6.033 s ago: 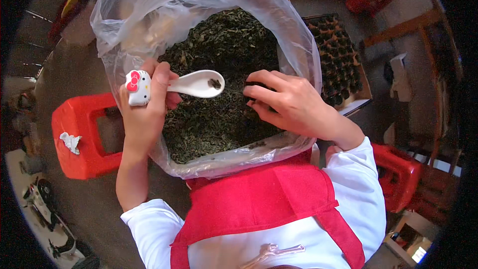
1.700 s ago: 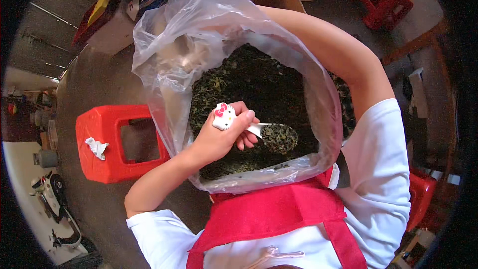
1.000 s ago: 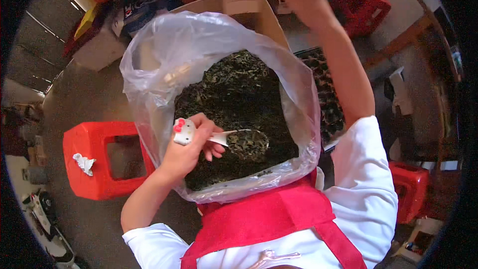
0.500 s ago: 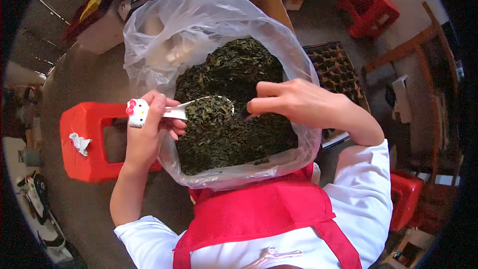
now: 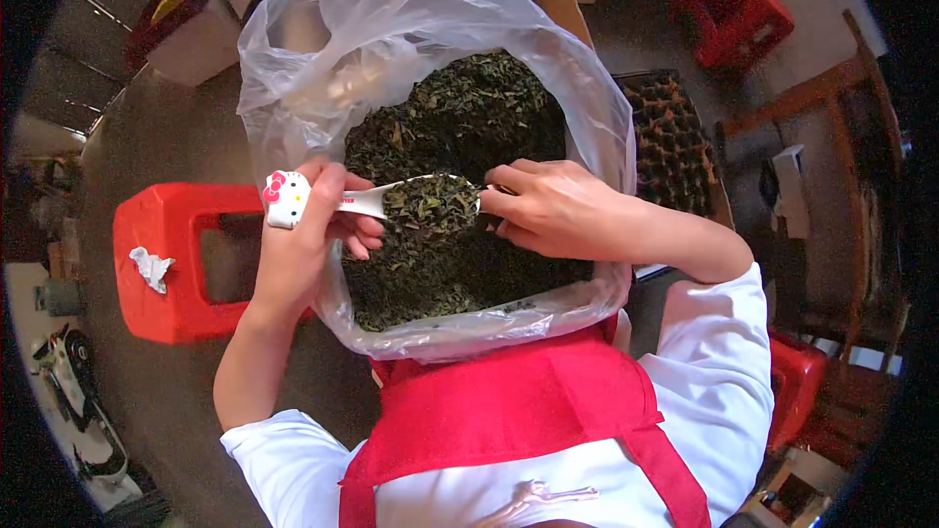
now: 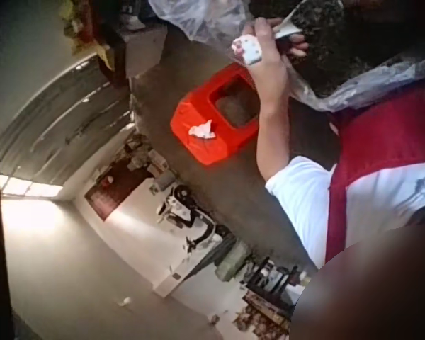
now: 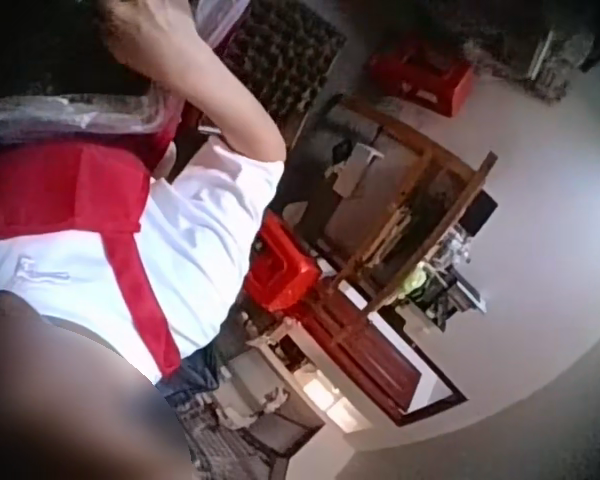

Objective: Scoop dried tea leaves from a large bulk container and sort them into smaller piles or containers.

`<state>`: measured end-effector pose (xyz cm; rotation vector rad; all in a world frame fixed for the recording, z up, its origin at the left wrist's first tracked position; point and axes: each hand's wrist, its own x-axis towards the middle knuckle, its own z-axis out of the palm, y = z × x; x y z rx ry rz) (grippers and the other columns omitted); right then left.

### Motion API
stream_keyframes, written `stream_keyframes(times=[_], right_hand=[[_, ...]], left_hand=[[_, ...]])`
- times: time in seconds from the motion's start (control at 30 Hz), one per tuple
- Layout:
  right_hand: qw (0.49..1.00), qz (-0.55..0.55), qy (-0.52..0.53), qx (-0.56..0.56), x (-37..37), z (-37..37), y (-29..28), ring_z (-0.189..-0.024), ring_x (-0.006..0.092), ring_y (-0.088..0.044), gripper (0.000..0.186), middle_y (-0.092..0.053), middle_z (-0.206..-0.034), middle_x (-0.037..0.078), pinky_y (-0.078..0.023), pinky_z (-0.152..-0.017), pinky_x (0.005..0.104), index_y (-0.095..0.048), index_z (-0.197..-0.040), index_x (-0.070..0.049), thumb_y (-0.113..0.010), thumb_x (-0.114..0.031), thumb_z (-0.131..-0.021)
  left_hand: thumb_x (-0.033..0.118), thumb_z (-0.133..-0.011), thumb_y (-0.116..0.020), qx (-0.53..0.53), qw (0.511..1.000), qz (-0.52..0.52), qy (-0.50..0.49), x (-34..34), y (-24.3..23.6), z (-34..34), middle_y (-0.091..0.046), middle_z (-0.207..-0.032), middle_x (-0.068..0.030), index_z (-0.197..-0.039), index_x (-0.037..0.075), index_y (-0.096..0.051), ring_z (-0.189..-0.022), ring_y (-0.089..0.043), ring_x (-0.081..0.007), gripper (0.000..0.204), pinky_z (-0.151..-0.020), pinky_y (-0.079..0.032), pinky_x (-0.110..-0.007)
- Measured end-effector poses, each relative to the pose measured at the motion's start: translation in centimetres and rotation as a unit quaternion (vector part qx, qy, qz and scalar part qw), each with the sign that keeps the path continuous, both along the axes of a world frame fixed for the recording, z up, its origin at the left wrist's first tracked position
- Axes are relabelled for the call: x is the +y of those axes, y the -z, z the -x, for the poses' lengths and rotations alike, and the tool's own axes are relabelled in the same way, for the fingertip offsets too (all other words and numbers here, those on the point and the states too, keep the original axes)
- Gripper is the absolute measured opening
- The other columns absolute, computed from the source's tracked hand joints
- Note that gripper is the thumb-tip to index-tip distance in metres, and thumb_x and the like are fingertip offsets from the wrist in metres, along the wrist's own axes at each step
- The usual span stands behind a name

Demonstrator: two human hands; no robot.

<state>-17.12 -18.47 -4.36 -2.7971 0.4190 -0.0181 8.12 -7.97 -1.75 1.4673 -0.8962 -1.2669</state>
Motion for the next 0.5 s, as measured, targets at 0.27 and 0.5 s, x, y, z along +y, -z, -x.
stream_keyframes(times=[0.27,0.5], right_hand=[[0.994,-0.042,0.027,-0.098,0.5,0.6,0.5,-0.1,0.0355,-0.056,0.025,-0.047,-0.111,0.019,-0.053,-0.08,0.0432,-0.055,-0.095,0.0,-0.069,-0.009,-0.076],[0.989,-0.051,0.074,-0.114,1.4,1.1,0.3,-0.099,0.0373,-0.059,0.036,-0.054,-0.114,0.018,-0.053,-0.08,0.0428,-0.049,-0.103,-0.002,-0.071,-0.01,-0.077]], left_hand=[[0.032,-0.1,-0.05,0.008,0.999,-0.006,0.041,-1.2,0.8,1.1,-0.064,-0.073,-0.009,-0.095,0.0,-0.059,-0.061,-0.064,-0.0135,0.034,-0.051,-0.051,-0.024],[0.034,-0.1,-0.05,0.001,0.999,-0.008,0.043,-1.4,0.9,1.6,-0.063,-0.071,-0.0082,-0.093,0.001,-0.058,-0.059,-0.062,-0.0128,0.035,-0.051,-0.05,-0.024]])
